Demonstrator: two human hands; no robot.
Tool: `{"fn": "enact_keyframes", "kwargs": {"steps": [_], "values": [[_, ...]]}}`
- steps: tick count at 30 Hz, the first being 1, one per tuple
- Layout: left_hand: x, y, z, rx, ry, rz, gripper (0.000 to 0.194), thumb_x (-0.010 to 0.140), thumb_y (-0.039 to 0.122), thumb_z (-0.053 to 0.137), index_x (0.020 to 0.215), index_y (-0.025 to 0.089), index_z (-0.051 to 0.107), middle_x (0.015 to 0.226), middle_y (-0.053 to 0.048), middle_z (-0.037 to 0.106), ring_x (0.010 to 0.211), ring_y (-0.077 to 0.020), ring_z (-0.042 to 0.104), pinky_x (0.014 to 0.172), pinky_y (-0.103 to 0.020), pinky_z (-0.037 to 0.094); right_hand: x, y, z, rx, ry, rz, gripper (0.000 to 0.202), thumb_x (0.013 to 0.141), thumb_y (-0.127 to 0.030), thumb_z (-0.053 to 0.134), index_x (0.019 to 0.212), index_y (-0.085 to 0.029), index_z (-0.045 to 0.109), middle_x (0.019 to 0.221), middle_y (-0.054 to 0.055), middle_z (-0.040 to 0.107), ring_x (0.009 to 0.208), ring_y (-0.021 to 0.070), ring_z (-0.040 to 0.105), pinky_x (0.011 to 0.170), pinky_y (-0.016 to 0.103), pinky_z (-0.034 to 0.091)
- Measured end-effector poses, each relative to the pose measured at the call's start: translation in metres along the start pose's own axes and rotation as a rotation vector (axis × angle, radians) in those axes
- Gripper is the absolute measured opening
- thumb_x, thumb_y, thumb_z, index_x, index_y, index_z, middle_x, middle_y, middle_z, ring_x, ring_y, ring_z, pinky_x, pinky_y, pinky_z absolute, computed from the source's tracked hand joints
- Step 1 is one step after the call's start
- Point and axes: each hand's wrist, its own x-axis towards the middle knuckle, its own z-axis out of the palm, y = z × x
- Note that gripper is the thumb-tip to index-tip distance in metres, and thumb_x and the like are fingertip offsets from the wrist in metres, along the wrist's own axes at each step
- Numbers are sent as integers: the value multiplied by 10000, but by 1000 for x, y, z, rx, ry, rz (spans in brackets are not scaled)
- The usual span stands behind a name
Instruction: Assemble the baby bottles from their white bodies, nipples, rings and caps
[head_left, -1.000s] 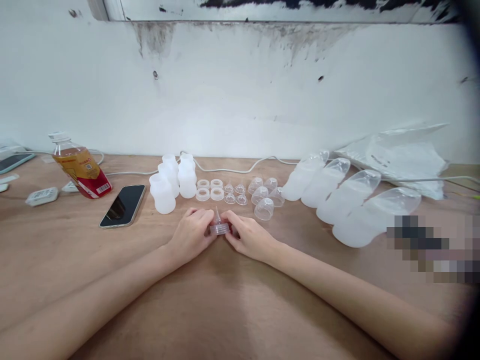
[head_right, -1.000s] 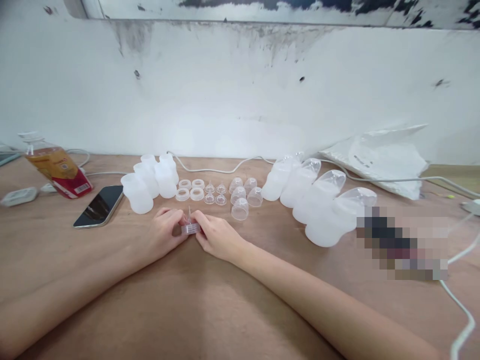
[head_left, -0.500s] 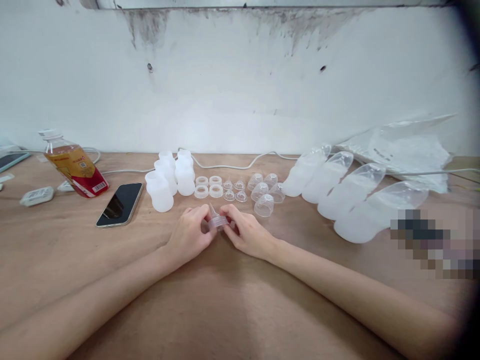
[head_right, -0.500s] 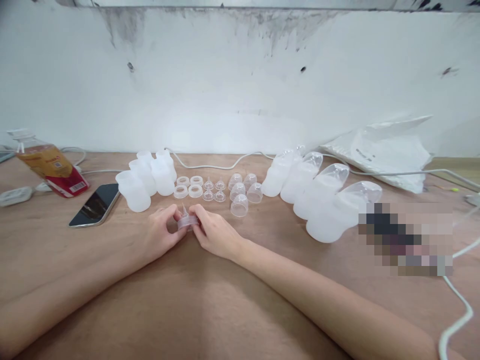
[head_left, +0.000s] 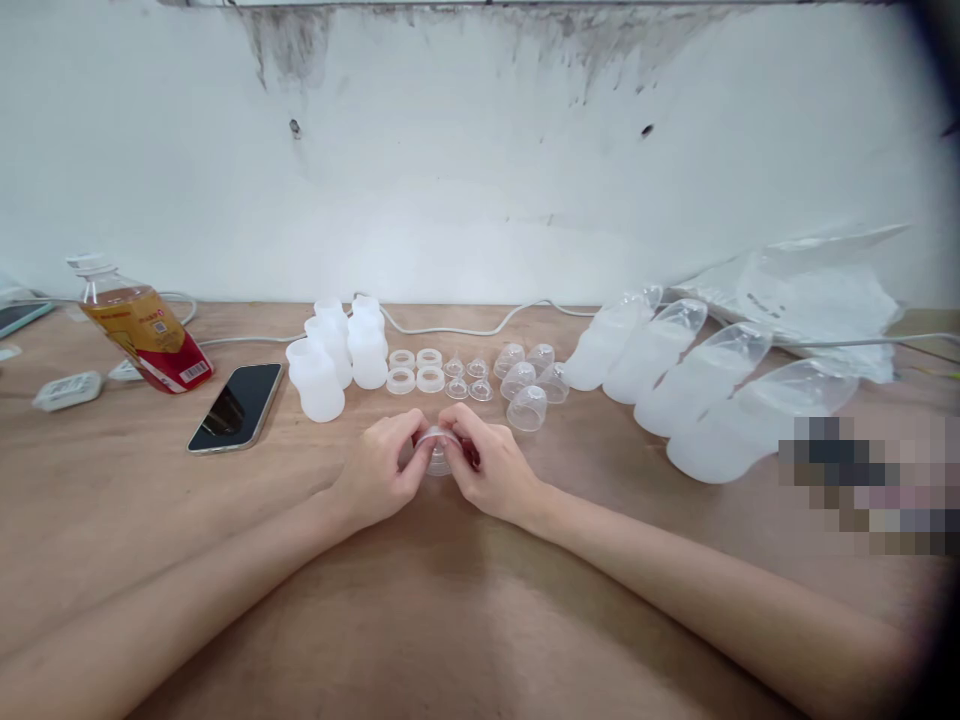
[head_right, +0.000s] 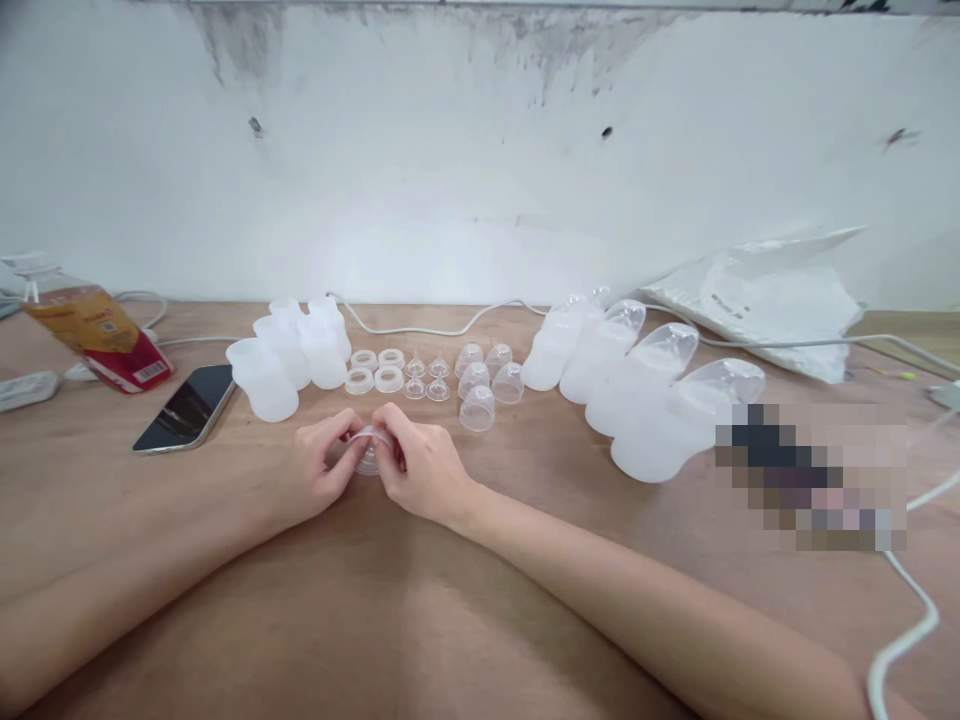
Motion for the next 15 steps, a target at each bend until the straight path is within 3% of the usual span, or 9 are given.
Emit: {"fn": "enact_keyframes", "kwargs": {"steps": [6, 10, 15], "values": [[4, -4, 0, -59, -24, -43, 152, 844, 275, 400, 716, 195, 421, 575, 60, 461, 469, -83, 427, 451, -191, 318, 2, 3, 3, -3, 6, 71, 9, 833, -190, 370, 834, -196, 377, 609, -36, 441, 486, 90, 411, 487, 200, 318], [4, -5, 1, -63, -12, -48, 55, 820, 223, 429, 771, 197, 432, 623, 52, 513, 534, -93, 494, 494, -193, 357, 4, 6, 0, 46, -30, 85, 42, 869, -210, 318, 880, -201, 358, 682, -15, 496, 509, 92, 456, 512, 203, 365], [4, -5, 1, -71, 15, -50, 67, 785, 148, 440, 739, 196, 438, 634, 46, 534, 563, -97, 517, 515, -193, 375, 4, 7, -1, 48, -90, 112, 115, 804, -182, 410, 907, -209, 366, 633, -33, 487, 502, 100, 466, 491, 201, 366]]}}
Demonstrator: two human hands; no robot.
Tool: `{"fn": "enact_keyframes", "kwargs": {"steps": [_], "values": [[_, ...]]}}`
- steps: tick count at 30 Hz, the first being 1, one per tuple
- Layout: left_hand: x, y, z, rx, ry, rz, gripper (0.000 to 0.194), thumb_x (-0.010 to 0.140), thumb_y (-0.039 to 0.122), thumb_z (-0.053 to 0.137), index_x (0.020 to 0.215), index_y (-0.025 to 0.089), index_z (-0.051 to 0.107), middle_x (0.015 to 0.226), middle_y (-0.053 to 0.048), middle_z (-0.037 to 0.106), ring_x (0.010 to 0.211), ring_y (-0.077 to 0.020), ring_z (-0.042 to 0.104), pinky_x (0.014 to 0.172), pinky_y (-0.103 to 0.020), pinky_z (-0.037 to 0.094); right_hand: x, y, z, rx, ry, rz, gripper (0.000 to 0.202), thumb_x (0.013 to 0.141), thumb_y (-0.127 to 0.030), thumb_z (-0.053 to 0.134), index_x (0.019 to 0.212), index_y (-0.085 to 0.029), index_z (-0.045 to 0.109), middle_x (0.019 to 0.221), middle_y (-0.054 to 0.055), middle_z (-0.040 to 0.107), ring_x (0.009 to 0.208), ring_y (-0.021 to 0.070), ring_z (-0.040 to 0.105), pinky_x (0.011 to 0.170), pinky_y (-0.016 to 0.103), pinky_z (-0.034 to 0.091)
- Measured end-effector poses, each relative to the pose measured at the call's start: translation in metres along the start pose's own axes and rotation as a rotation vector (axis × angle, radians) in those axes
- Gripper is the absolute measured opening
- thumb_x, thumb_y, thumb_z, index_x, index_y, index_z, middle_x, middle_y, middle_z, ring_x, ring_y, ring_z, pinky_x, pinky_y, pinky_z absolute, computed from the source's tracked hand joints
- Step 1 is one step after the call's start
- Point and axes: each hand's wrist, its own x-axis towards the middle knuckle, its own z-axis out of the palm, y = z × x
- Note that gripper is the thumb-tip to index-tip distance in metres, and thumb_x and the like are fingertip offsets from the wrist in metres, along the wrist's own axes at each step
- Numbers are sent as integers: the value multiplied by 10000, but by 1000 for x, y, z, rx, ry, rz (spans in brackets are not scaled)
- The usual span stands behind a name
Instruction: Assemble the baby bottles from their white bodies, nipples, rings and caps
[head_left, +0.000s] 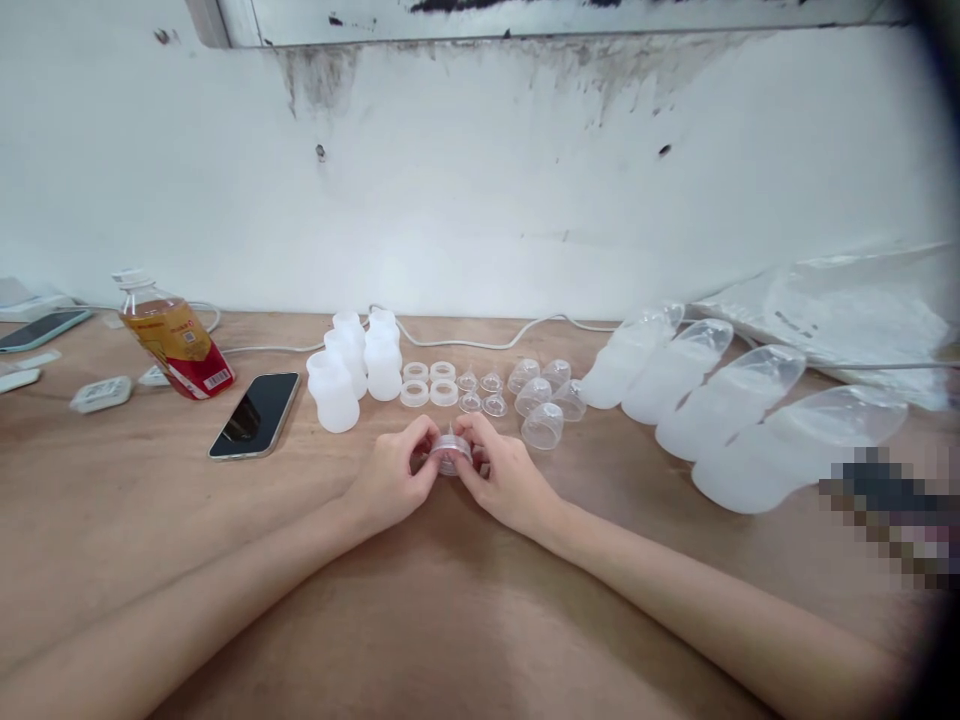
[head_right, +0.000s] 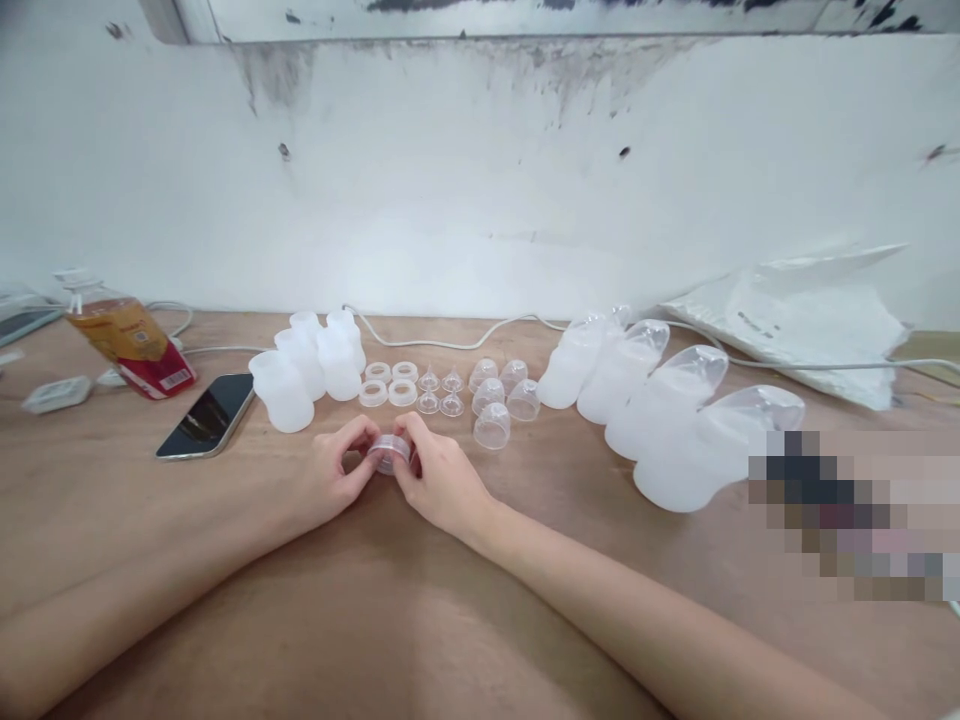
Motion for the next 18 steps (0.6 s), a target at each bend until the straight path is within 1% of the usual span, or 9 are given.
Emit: {"fn": "enact_keyframes", "kwargs": {"steps": [4, 9, 14, 18], "values": [[0, 0, 0, -1, 6, -5, 99, 756, 108, 446, 710, 195, 439, 639, 49, 549, 573, -97, 531, 513, -188, 370, 1, 0, 1, -42, -11, 4, 159, 784, -183, 437, 925, -210, 368, 648, -36, 500, 506, 94, 467, 489, 198, 361], [0, 1, -1, 8, -6, 9, 106, 751, 94, 454, 728, 196, 440, 666, 48, 567, 594, -99, 544, 556, -194, 389, 0, -1, -2, -17, -37, -24, 201, 760, -186, 473, 929, -214, 368, 653, -50, 495, 485, 78, 466, 488, 188, 366], [0, 0, 1, 40, -31, 44, 105, 766, 110, 457, 819, 200, 445, 764, 19, 597, 677, -125, 569, 619, -227, 412, 2, 1, -4, -58, -18, -32, 199, 749, -142, 451, 910, -206, 353, 600, -60, 458, 460, 84, 434, 488, 195, 348], [0, 0, 2, 78, -10, 32, 107, 744, 103, 478, 782, 197, 444, 741, 17, 589, 664, -132, 563, 615, -234, 414, 3, 2, -2, -68, -10, -35, 172, 759, -123, 418, 885, -211, 342, 591, -59, 452, 472, 96, 436, 512, 208, 351]]}}
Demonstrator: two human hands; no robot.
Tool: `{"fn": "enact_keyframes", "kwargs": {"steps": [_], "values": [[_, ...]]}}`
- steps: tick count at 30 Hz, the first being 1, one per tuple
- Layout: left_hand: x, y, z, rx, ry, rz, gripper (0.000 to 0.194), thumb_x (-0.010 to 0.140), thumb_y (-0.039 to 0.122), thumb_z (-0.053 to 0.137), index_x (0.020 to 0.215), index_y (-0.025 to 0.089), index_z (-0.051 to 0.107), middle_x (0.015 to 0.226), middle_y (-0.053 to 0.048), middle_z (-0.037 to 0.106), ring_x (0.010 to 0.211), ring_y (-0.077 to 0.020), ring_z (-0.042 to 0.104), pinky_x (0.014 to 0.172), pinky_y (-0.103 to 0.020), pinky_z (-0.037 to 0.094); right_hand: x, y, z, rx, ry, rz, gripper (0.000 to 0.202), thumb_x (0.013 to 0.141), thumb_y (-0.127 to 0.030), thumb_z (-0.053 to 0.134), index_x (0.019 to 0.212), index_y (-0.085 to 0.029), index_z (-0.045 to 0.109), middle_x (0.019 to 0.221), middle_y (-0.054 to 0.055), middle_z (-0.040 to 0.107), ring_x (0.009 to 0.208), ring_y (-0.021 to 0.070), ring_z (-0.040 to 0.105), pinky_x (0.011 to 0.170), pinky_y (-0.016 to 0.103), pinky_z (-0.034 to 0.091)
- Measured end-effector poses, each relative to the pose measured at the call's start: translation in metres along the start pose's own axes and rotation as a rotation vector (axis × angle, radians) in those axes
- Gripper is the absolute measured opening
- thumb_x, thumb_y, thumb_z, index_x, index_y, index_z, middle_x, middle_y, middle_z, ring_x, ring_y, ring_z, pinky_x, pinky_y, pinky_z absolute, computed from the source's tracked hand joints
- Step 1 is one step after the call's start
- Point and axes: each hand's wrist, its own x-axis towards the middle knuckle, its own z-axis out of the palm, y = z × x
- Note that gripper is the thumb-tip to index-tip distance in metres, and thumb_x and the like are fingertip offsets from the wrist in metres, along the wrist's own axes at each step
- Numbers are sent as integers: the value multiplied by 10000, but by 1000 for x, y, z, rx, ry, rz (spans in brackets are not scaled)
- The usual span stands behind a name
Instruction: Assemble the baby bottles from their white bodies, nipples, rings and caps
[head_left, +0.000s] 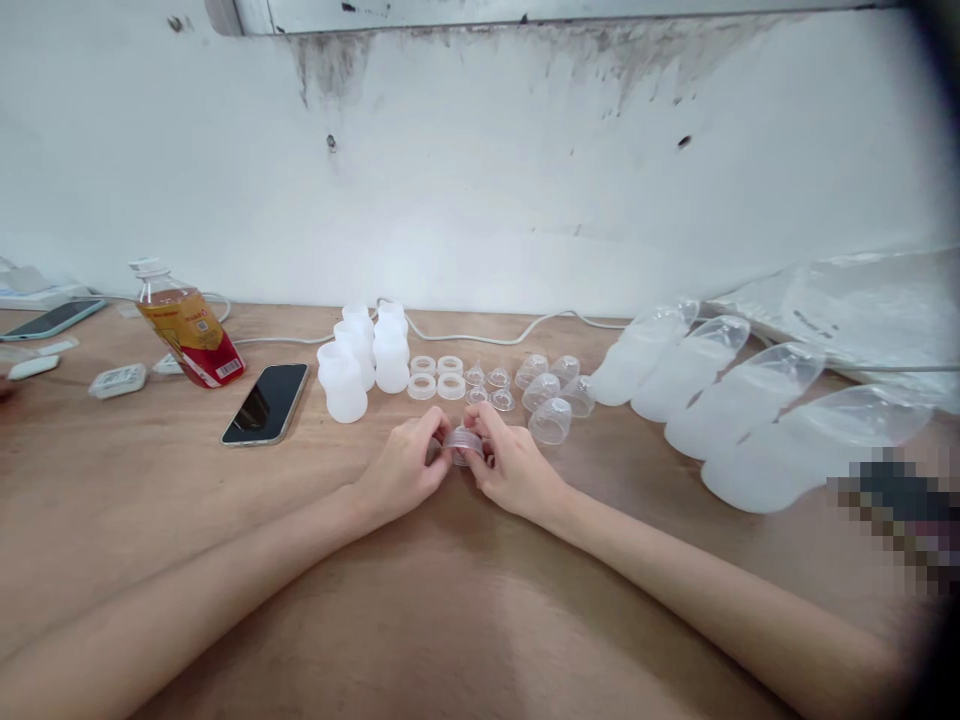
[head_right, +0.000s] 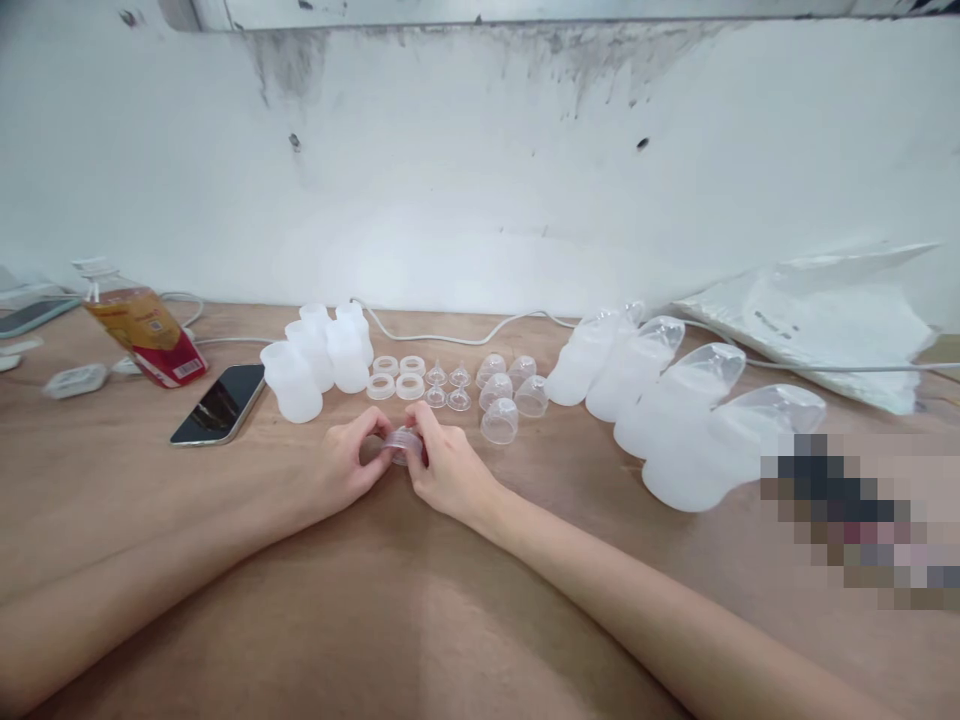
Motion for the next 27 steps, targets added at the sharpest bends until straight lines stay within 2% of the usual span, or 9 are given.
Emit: {"fn": "enact_keyframes", "kwargs": {"steps": [7, 11, 15, 17, 21, 23, 25, 27], "values": [[-3, 0, -2, 42, 58, -37, 102, 740, 101, 467, 745, 201, 448, 721, 25, 588, 657, -134, 558, 602, -241, 409, -2, -3, -1, 21, -37, -13, 200, 747, -118, 409, 913, -206, 340, 685, -26, 502, 488, 95, 459, 500, 208, 351], [-2, 2, -1, 55, 53, -32, 104, 740, 102, 475, 727, 200, 444, 707, 31, 595, 639, -127, 558, 579, -229, 404, 0, -5, -1, 36, -23, 16, 185, 728, -93, 392, 865, -205, 336, 610, -44, 461, 452, 100, 427, 480, 215, 335], [-3, 2, -1, 87, 64, -16, 83, 760, 132, 477, 743, 200, 432, 703, 36, 589, 629, -120, 551, 574, -224, 404, 0, -8, -1, 90, -41, 53, 146, 778, -95, 358, 852, -211, 309, 577, -52, 463, 482, 110, 483, 504, 224, 384], [-4, -1, -1, 122, 90, -9, 71, 766, 144, 466, 743, 199, 427, 702, 26, 577, 633, -131, 537, 579, -238, 405, -1, -9, -2, 216, -78, 87, 148, 806, -124, 373, 883, -215, 285, 647, -36, 500, 553, 111, 530, 524, 227, 418], [-4, -3, 0, 209, 107, 47, 70, 766, 149, 464, 715, 195, 451, 696, -4, 567, 675, -168, 526, 636, -298, 403, -2, -7, -3, 755, -169, 248, 333, 785, -297, 525, 965, -226, 254, 885, 25, 515, 781, 139, 576, 524, 223, 465], [-5, 2, -4, 242, 86, 99, 69, 775, 154, 470, 718, 194, 472, 753, -28, 593, 772, -194, 542, 707, -335, 400, -2, -4, -3, 910, -176, 317, 384, 761, -347, 562, 993, -218, 286, 894, 31, 508, 782, 144, 579, 510, 222, 476], [-7, 10, -14, 286, 51, 164, 52, 767, 211, 517, 813, 196, 498, 930, -64, 605, 935, -234, 523, 802, -382, 384, -1, 0, -3, 946, -169, 362, 418, 723, -336, 613, 1020, -206, 349, 924, 37, 504, 713, 122, 579, 519, 231, 492], [-11, 13, -28, 347, 59, 208, 400, 697, 357, 617, 1026, 194, 458, 1162, -113, 508, 1082, -284, 445, 894, -437, 347, -1, 3, -6, 954, -153, 395, 420, 702, -313, 641, 1041, -197, 420, 988, 52, 505, 713, 115, 582, 576, 253, 516]]}}
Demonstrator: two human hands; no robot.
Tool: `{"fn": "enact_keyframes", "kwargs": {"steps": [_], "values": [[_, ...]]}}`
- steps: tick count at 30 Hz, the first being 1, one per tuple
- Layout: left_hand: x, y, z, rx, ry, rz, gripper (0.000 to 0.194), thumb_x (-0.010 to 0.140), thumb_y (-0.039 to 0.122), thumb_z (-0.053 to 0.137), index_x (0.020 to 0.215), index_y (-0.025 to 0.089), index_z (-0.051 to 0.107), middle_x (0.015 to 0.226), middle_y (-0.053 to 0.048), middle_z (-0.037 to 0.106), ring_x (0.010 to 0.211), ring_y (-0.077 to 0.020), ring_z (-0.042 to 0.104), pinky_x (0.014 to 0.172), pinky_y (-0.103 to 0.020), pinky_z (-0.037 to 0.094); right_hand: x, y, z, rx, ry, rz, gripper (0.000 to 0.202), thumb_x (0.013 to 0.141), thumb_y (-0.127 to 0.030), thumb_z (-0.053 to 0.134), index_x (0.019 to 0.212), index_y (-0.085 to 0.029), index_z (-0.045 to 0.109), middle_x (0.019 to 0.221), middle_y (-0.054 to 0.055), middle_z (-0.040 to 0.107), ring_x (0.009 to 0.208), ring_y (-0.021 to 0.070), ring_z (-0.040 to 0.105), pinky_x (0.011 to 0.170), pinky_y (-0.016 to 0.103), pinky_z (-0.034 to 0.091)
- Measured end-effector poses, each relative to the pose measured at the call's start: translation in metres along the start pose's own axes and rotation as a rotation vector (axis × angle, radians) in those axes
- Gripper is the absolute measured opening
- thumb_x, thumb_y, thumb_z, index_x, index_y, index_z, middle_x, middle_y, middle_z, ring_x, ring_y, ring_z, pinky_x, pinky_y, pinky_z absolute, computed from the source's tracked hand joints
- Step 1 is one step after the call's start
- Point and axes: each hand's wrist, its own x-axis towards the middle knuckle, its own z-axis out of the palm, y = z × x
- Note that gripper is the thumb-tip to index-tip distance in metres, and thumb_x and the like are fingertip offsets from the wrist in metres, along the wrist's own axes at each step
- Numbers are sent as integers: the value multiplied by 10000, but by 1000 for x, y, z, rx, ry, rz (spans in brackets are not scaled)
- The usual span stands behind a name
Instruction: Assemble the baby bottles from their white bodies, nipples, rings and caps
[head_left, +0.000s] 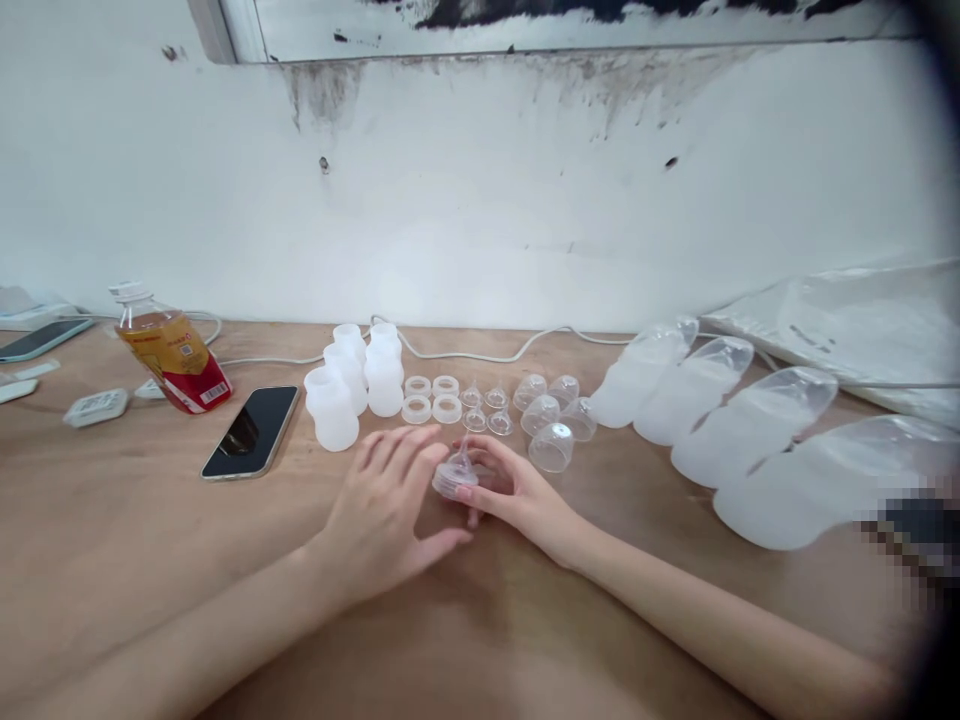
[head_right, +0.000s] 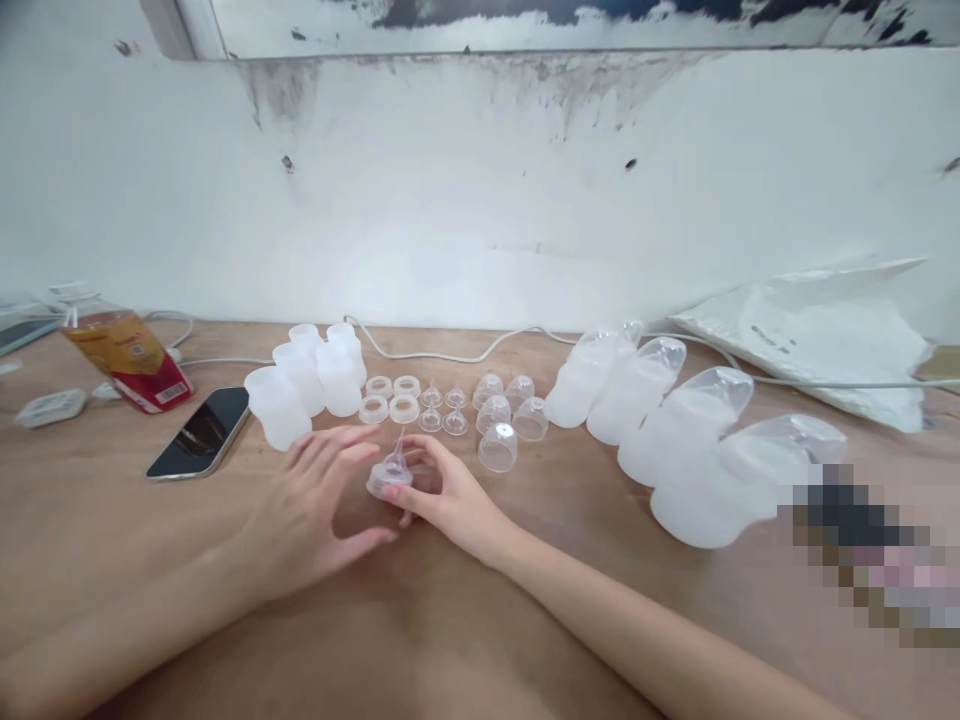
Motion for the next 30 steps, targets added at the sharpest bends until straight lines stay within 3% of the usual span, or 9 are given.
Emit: {"fn": "enact_keyframes", "kwargs": {"steps": [2, 4, 7, 10, 13, 16, 19, 23, 30], "values": [[-6, -13, -13, 43, 169, -88, 687, 632, 443, 666, 1178, 180, 345, 1233, -142, 418, 1136, -294, 400, 935, -445, 341, -1, -1, -4, 56, 14, 2, 367, 730, -313, 616, 1046, -193, 472, 1046, 66, 508, 839, 149, 585, 677, 285, 524], [-11, -35, -20, 124, 456, -340, 771, 593, 462, 692, 1204, 175, 321, 1210, -148, 395, 1158, -311, 366, 912, -453, 370, -1, -2, -7, 124, 13, -10, 304, 753, -306, 597, 1019, -192, 504, 1066, 70, 513, 991, 189, 540, 756, 309, 510], [-15, -71, -18, 72, 392, -776, 838, 557, 546, 666, 1205, 136, 329, 1173, -162, 412, 1066, -316, 448, 841, -464, 423, -3, -4, -10, 195, 22, -24, 249, 746, -281, 612, 956, -202, 503, 1045, 55, 519, 1031, 200, 525, 795, 338, 494], [-13, -87, -12, -2, 211, -925, 721, 555, 556, 646, 1088, 117, 441, 1061, -135, 507, 969, -297, 515, 806, -436, 438, -5, -3, -11, 219, 38, -24, 245, 732, -271, 628, 923, -206, 489, 1024, 44, 531, 1016, 196, 538, 833, 376, 477], [-12, -85, -10, -27, 127, -927, 449, 620, 531, 599, 869, 164, 529, 878, -65, 583, 840, -265, 564, 748, -398, 444, -7, -1, -14, 217, 79, -23, 265, 715, -266, 645, 922, -198, 493, 1035, 51, 540, 1019, 197, 536, 894, 411, 437], [-16, -75, -13, -17, 160, -875, 358, 641, 498, 599, 802, 189, 516, 831, -39, 594, 779, -246, 571, 689, -363, 446, -9, -1, -17, 205, 117, -9, 289, 696, -259, 663, 926, -190, 501, 1051, 61, 554, 1036, 207, 531, 940, 425, 391], [-18, -62, -15, -52, 237, -647, 368, 656, 463, 605, 882, 202, 479, 871, -30, 593, 808, -225, 576, 685, -327, 450, -8, -3, -17, 243, 144, -7, 286, 694, -247, 665, 923, -188, 502, 1034, 59, 577, 1026, 209, 547, 952, 423, 379], [-4, -43, -9, -165, 27, -384, 327, 694, 425, 587, 909, 207, 471, 864, -12, 613, 801, -193, 593, 697, -300, 459, -5, -6, -15, 395, 158, -21, 248, 715, -214, 643, 921, -182, 508, 1031, 58, 587, 1038, 217, 548, 922, 410, 417], [8, -37, 11, -274, 14, -386, 281, 703, 385, 592, 877, 203, 466, 834, 6, 624, 743, -162, 603, 671, -275, 456, -3, -4, -18, 441, 184, -12, 182, 740, -197, 622, 899, -169, 539, 1055, 67, 590, 1061, 217, 535, 919, 379, 427]]}}
